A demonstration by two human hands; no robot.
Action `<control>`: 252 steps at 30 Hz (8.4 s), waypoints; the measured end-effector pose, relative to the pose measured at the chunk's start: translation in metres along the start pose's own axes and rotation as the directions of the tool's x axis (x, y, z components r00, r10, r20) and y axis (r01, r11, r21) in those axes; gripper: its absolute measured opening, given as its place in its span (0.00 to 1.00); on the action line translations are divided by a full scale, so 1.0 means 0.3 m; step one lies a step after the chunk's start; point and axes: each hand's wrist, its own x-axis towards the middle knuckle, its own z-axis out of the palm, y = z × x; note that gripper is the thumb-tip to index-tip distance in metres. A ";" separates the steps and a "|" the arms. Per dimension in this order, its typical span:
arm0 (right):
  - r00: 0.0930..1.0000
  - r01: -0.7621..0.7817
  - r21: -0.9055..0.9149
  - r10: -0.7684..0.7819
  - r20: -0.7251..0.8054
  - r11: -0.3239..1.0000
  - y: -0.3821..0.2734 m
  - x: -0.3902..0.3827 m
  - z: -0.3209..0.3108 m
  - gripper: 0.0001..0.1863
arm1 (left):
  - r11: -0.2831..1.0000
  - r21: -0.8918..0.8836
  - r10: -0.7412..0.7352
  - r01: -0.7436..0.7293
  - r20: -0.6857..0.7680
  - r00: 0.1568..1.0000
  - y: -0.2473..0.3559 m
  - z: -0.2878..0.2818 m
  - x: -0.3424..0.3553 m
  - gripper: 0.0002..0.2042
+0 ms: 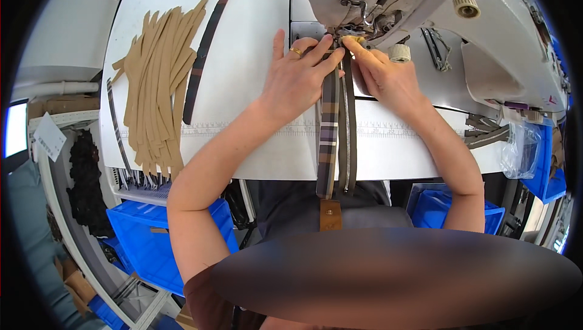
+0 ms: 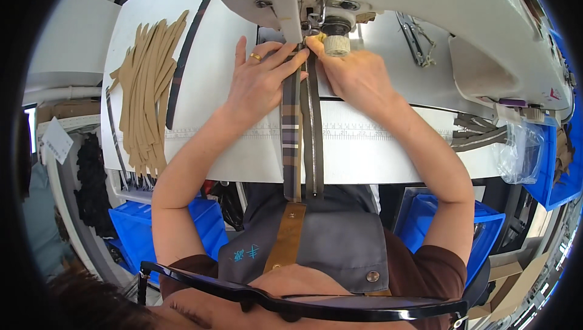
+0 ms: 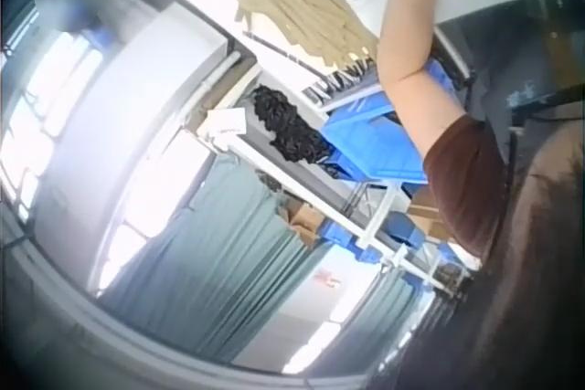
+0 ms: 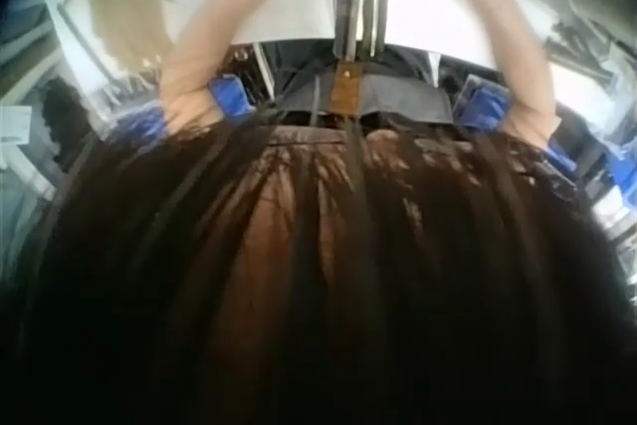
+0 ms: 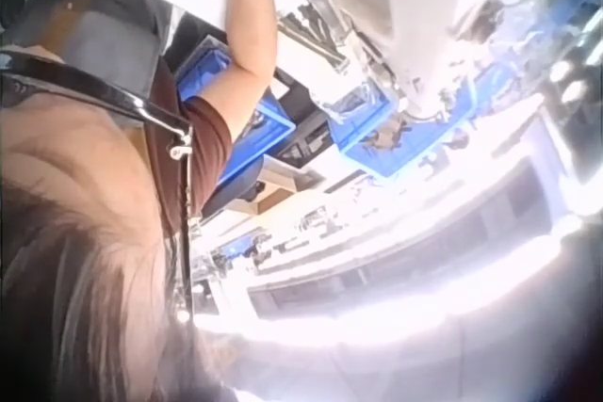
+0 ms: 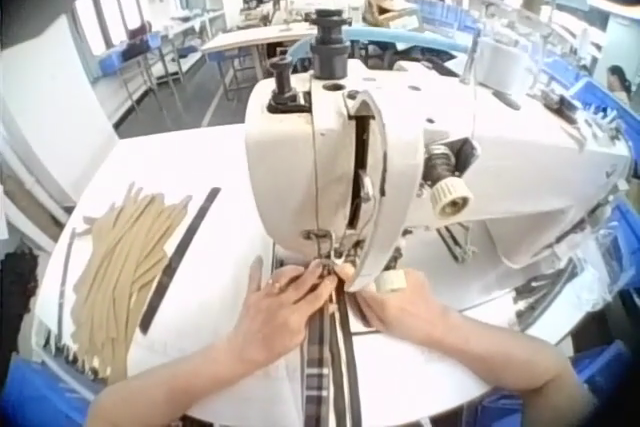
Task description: Operating an industrial sewing machine to stitch leather and fabric straps, including attaching zippers.
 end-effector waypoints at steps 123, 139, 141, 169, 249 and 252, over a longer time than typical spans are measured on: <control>0.974 0.221 0.256 -0.228 -0.005 0.941 -0.353 -0.372 -0.129 0.23 | 0.892 -0.441 0.234 -0.101 0.257 0.938 0.165 -0.229 -0.252 0.09; 0.973 0.221 0.311 -0.232 0.000 0.925 -0.347 -0.361 -0.130 0.23 | 0.951 -0.241 0.215 -0.195 0.059 0.975 -0.058 -0.020 0.134 0.13; 0.974 0.212 0.306 -0.225 0.009 0.928 -0.347 -0.360 -0.130 0.23 | 0.953 -0.230 0.220 -0.199 0.073 0.973 -0.061 -0.015 0.133 0.13; 0.971 0.210 0.301 -0.235 0.049 0.930 -0.335 -0.349 -0.148 0.23 | 0.992 -0.122 0.014 0.000 0.116 0.993 -0.039 -0.075 -0.007 0.16; 0.960 0.237 0.271 -0.267 0.080 0.933 -0.269 -0.262 -0.130 0.23 | 0.997 -0.063 0.032 -0.036 -0.067 0.997 -0.045 -0.036 -0.015 0.15; 0.960 0.246 0.254 -0.271 0.068 0.935 -0.257 -0.250 -0.124 0.23 | 0.998 -0.064 -0.013 0.013 0.001 1.000 -0.037 -0.037 -0.019 0.16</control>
